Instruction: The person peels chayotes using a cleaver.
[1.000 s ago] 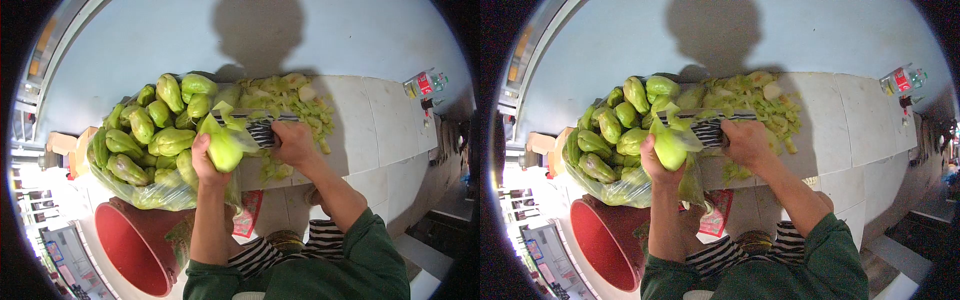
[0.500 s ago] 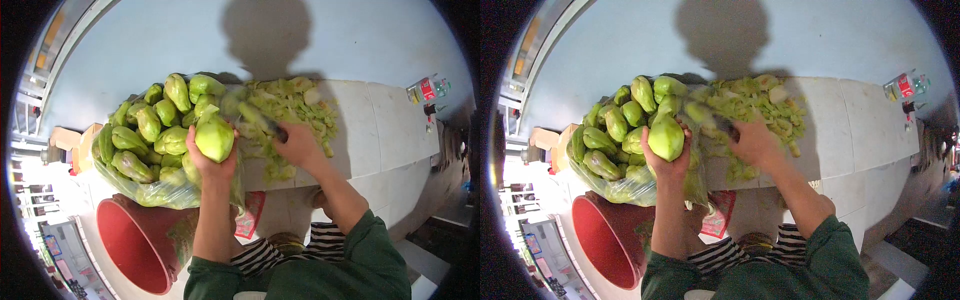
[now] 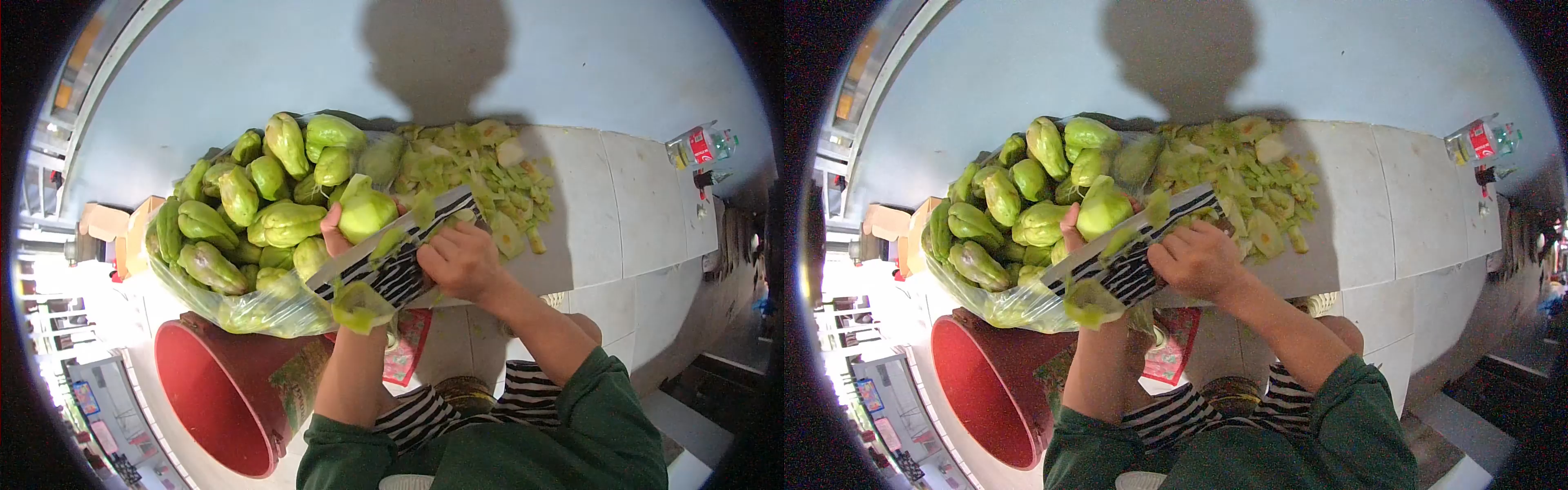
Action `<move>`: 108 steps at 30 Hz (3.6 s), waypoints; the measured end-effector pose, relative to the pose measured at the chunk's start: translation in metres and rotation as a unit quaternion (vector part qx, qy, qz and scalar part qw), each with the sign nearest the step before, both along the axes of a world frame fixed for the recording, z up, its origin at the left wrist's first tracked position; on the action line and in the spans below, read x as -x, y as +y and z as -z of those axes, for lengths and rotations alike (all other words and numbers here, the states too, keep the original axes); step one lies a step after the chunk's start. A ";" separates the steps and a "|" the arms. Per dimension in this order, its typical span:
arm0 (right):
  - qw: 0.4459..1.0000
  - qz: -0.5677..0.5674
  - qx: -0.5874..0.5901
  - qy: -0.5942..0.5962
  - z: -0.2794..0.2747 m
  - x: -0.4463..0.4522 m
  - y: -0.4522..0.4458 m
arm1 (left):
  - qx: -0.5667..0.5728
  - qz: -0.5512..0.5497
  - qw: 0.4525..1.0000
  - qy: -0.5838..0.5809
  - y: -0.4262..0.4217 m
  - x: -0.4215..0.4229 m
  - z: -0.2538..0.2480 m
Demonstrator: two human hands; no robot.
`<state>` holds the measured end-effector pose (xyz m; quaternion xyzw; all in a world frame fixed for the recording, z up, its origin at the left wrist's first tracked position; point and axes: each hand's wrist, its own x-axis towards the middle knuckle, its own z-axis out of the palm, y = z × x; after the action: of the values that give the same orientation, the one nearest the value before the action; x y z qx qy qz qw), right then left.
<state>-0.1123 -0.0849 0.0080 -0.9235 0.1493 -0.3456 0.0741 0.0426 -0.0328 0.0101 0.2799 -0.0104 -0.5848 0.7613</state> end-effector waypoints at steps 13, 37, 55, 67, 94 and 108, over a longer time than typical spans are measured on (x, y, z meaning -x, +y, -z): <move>0.991 0.004 -0.134 0.006 -0.001 0.005 -0.007 | 0.023 -0.039 0.998 -0.040 -0.002 -0.021 0.006; 0.970 0.045 -0.229 0.063 0.004 0.020 -0.031 | 0.002 -0.062 0.989 -0.137 0.000 -0.010 -0.012; 0.955 -0.011 -0.267 0.131 -0.021 0.029 -0.028 | 0.044 -0.005 0.991 -0.130 0.002 -0.021 -0.009; 0.972 0.012 -0.226 0.061 -0.004 0.025 -0.032 | 0.038 -0.007 0.984 -0.176 0.001 -0.018 -0.014; 0.672 0.040 -0.729 0.126 -0.023 0.050 -0.021 | 0.016 0.230 0.942 -0.246 0.014 -0.048 -0.042; 0.653 0.000 -0.727 0.213 -0.036 0.052 -0.028 | -0.057 0.282 0.915 -0.283 0.018 -0.045 -0.054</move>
<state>-0.1638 -0.1130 0.0438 -0.6225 0.3644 0.0796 0.6880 0.0876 -0.0150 0.0639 0.4619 -0.2706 -0.6710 0.5130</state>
